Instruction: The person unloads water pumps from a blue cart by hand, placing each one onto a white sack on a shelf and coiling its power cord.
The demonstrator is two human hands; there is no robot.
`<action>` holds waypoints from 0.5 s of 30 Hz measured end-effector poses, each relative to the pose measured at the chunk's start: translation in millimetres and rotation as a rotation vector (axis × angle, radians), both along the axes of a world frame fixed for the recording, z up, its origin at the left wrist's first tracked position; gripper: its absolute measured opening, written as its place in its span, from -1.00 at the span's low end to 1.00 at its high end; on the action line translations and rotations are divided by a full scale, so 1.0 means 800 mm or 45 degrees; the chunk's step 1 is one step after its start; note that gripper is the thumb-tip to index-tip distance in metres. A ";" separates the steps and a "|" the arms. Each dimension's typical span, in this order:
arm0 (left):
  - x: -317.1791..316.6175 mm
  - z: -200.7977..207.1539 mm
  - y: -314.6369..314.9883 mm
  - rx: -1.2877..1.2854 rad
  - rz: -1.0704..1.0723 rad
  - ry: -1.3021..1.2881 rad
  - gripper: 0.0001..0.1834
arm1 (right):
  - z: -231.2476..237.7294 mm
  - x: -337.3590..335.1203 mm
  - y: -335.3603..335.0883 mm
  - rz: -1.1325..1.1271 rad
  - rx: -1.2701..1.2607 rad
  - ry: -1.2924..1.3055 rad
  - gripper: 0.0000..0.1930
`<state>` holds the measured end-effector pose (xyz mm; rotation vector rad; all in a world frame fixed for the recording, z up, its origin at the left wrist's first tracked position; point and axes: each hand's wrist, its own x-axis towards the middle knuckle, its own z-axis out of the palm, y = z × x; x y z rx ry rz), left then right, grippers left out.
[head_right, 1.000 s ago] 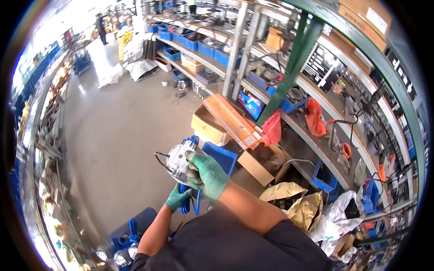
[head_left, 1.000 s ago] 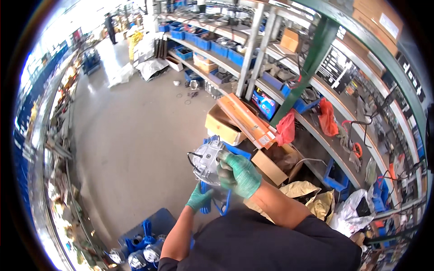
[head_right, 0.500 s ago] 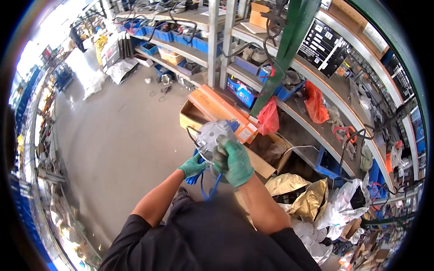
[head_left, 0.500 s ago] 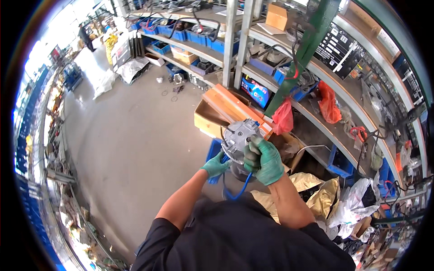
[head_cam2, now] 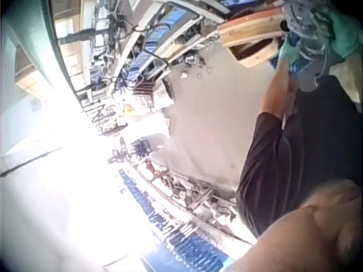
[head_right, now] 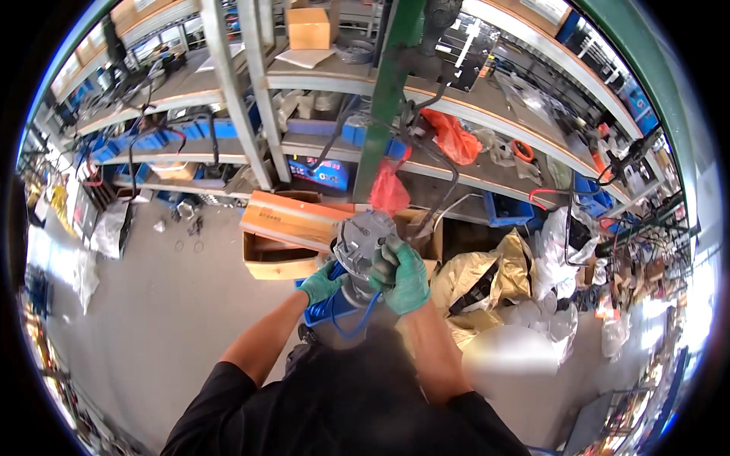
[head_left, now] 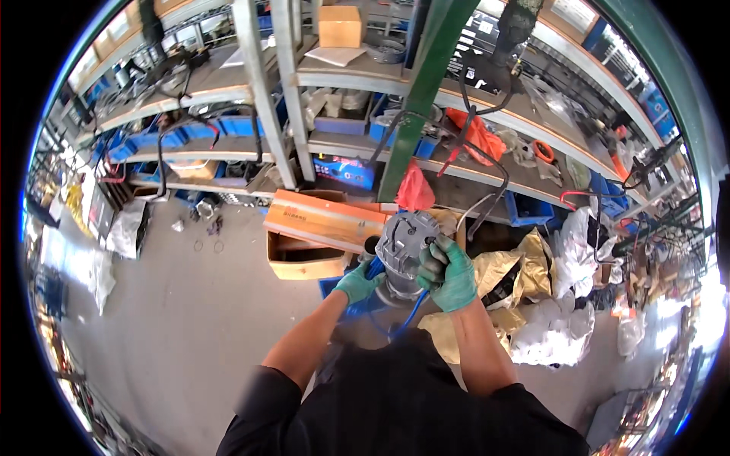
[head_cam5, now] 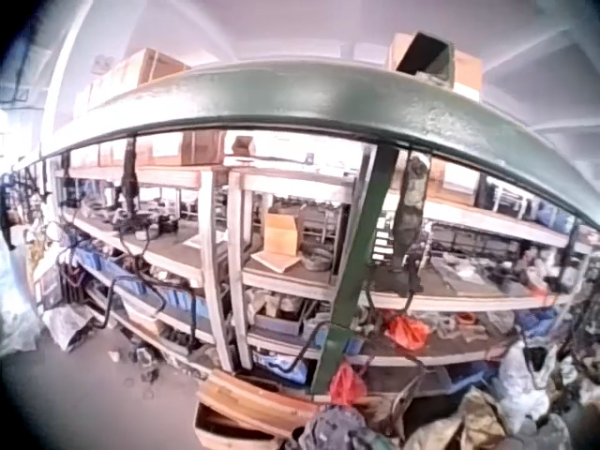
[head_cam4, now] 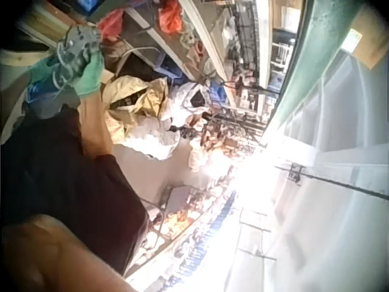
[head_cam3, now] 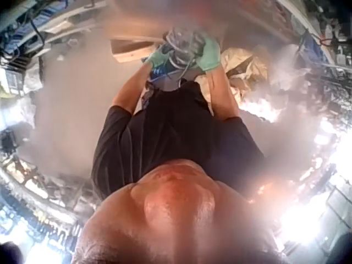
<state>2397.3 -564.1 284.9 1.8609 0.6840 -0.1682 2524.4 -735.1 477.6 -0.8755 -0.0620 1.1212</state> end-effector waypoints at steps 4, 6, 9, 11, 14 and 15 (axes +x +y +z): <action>0.046 0.008 0.038 0.106 -0.204 -0.014 -0.15 | 0.013 0.022 0.018 -0.049 0.109 -0.044 -0.53; 0.059 0.010 0.045 -0.003 -0.204 -0.124 -0.13 | 0.013 0.035 0.022 -0.024 0.160 -0.042 -0.53; 0.090 -0.011 0.057 -0.016 -0.224 -0.123 -0.10 | 0.025 0.053 0.027 -0.021 0.190 -0.058 -0.53; 0.105 -0.010 0.054 -0.019 -0.235 -0.117 -0.10 | 0.027 0.069 0.028 -0.058 0.185 -0.052 -0.53; 0.124 0.003 0.054 -0.081 -0.236 -0.124 -0.09 | 0.030 0.089 0.033 -0.057 0.177 -0.065 -0.55; 0.128 0.005 0.051 -0.107 -0.226 -0.126 -0.09 | 0.030 0.095 0.033 -0.069 0.151 -0.069 -0.55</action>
